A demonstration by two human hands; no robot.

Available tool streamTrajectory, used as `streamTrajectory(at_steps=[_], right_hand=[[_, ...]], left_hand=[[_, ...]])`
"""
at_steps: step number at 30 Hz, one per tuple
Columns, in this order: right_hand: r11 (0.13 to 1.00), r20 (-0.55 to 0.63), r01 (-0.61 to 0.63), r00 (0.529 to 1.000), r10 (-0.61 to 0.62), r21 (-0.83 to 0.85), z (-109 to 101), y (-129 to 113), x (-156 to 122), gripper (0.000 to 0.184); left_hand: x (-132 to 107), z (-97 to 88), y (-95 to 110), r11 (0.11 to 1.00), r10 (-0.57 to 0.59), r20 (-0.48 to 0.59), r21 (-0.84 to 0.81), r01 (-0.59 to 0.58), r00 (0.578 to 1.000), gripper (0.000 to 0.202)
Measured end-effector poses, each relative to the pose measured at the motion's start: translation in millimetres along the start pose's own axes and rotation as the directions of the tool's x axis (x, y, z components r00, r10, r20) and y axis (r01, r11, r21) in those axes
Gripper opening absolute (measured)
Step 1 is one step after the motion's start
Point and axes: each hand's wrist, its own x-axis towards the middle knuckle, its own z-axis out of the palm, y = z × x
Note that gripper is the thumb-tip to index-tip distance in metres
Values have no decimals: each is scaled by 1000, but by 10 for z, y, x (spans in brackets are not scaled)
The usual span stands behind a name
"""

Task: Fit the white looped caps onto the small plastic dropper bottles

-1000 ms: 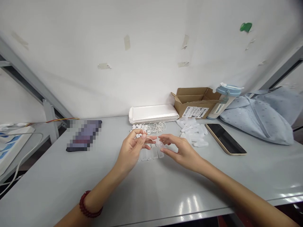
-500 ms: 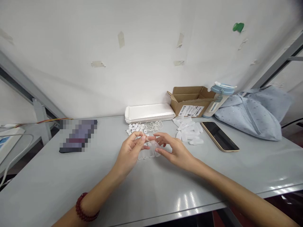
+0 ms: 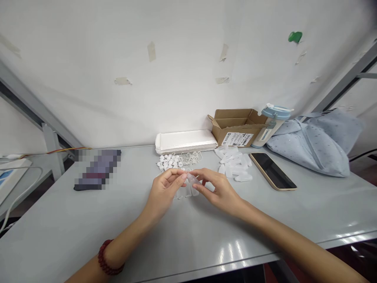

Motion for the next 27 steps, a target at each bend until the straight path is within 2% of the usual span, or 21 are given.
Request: streamTrajectory(at_steps=[6, 12, 14, 19, 24, 27], right_hand=[[1000, 10, -25, 1000, 24, 16, 0, -10, -8, 26], [995, 5, -51, 999, 50, 89, 18, 12, -26, 39], [997, 6, -32, 999, 32, 71, 4, -3, -19, 34], [999, 4, 4, 1000, -4, 48, -16, -19, -13, 30], [993, 12, -53, 999, 52, 106, 38, 21, -40, 34], [988, 110, -95, 991, 82, 120, -61, 19, 18, 39]], left_hand=[[15, 9, -41, 997, 82, -60, 2, -82, 995, 17], [-28, 20, -15, 986, 151, -124, 87, -141, 981, 14], [-43, 29, -8, 980, 179, -119, 112, -166, 977, 15], [-54, 49, -23, 973, 188, -22, 140, -183, 982, 23], [-48, 56, -43, 971, 181, -54, 166, -170, 982, 20], [-54, 65, -18, 977, 149, -67, 165, -137, 986, 19]])
